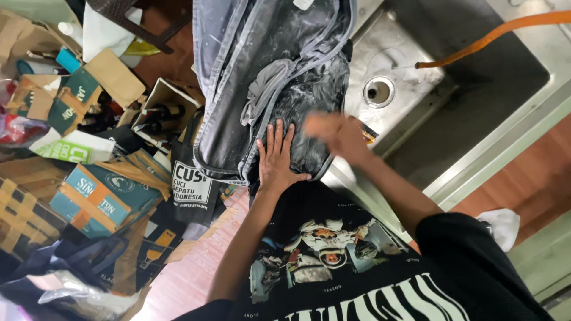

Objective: The person cleans a gray bag by scrubbing the outer and inner surfaces with a orange brush and water at a sink.

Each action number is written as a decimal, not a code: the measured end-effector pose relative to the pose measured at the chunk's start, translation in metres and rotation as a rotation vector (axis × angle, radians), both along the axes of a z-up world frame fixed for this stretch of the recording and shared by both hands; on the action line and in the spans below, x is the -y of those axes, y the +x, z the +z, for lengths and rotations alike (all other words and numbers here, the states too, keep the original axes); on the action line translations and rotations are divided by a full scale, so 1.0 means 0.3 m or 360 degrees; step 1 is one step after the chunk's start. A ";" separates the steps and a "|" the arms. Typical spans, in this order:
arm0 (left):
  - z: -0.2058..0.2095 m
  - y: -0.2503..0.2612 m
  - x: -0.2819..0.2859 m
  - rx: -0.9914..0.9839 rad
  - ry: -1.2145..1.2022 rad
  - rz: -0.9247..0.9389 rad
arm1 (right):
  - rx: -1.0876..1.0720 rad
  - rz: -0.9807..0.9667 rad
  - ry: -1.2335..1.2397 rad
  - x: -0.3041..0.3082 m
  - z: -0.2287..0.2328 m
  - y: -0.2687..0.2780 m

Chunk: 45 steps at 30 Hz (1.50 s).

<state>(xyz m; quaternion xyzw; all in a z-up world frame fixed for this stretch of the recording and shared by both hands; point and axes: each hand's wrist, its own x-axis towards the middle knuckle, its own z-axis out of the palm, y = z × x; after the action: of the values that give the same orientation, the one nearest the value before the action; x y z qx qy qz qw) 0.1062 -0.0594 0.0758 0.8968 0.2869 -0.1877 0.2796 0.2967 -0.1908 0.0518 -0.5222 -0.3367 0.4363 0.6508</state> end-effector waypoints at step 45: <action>0.174 -0.143 -0.154 0.1129 0.0074 0.0870 | 0.0846 0.0209 -0.0342 -0.665 0.362 0.160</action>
<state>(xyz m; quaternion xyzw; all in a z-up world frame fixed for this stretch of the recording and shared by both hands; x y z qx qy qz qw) 0.0633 -0.0132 0.1280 0.8030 0.4039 0.2187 0.3797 0.3447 0.0087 0.1604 -0.6613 -0.4802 0.3586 0.4511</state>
